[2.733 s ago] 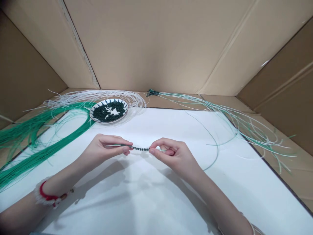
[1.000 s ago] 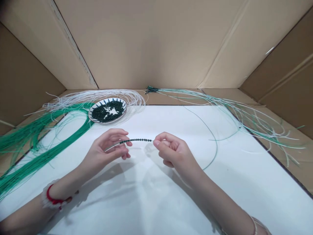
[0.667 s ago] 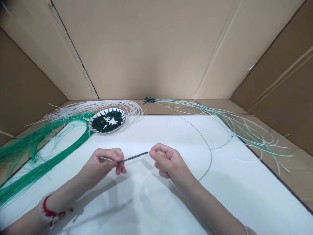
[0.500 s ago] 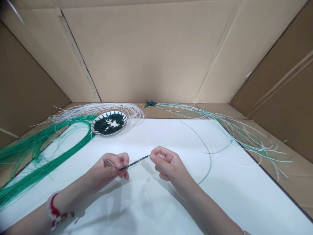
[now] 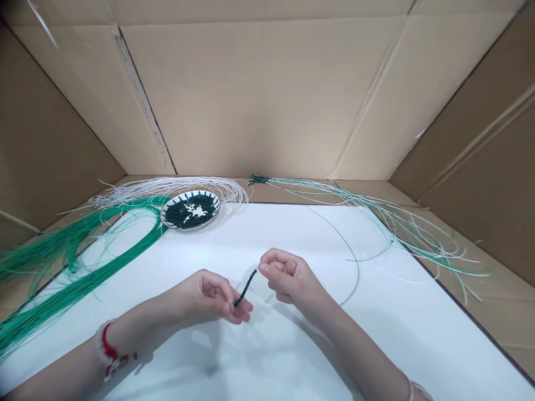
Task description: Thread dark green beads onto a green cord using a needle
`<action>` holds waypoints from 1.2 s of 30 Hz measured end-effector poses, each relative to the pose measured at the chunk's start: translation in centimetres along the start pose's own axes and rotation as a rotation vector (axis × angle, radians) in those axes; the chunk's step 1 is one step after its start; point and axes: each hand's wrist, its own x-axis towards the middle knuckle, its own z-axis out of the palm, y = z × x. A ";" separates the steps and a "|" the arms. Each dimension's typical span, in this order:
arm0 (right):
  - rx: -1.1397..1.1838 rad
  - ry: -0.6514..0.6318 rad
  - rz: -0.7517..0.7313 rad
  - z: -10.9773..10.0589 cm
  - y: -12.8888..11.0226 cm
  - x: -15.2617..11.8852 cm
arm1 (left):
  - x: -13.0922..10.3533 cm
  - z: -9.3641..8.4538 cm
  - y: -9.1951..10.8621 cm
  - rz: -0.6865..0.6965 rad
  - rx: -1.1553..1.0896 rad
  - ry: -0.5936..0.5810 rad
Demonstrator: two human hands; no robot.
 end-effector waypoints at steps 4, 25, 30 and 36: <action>0.001 -0.046 0.006 -0.1 0.1 0.0 | 0.0 0.2 -0.2 -0.025 0.031 0.016; -0.499 0.007 -0.068 -1.4 -0.8 0.0 | -0.2 -0.6 3.1 0.087 0.611 0.112; -0.732 -0.068 -0.093 -1.5 -5.5 -0.4 | -1.8 1.2 11.3 0.209 1.050 0.139; -0.966 0.174 -0.287 -7.2 -19.3 -4.3 | -3.6 2.0 21.9 0.369 1.239 0.372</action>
